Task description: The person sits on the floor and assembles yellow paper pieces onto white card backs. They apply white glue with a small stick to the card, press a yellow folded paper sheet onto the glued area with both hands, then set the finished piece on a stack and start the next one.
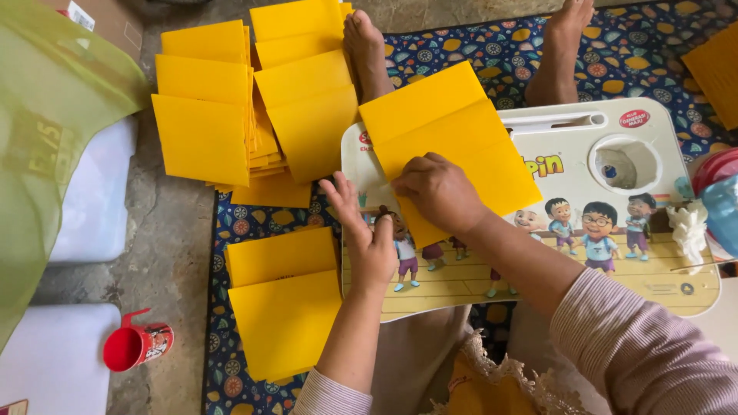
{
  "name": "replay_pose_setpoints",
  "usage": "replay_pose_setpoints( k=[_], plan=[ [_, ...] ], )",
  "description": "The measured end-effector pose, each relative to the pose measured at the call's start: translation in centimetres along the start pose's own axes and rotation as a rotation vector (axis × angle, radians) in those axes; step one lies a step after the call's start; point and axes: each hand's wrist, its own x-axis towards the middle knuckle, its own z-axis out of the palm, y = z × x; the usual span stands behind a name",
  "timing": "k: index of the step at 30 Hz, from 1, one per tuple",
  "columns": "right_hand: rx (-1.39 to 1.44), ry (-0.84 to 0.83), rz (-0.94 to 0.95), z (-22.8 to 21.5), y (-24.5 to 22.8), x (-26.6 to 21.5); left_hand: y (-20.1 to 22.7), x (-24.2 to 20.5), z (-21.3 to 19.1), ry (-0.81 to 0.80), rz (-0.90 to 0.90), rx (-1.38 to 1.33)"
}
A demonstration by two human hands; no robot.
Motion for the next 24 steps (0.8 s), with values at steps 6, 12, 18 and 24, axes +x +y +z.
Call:
replay_pose_setpoints(
  k=[6, 12, 18, 24],
  plan=[
    [-0.141, -0.1, -0.094, -1.5, -1.3, -0.2, 0.4, 0.1, 0.0, -0.004, -0.094, -0.013],
    [-0.071, -0.144, -0.091, -3.8, -4.8, -6.0, 1.5, 0.1, 0.1, -0.015, -0.092, -0.013],
    [0.0, -0.086, -0.033, -3.4, -4.4, -5.9, 0.9, 0.1, 0.4, -0.022, -0.077, 0.05],
    [-0.086, 0.071, -0.011, -1.8, -2.6, -1.7, 0.4, 0.0, 1.1, -0.077, 0.009, 0.319]
  ],
)
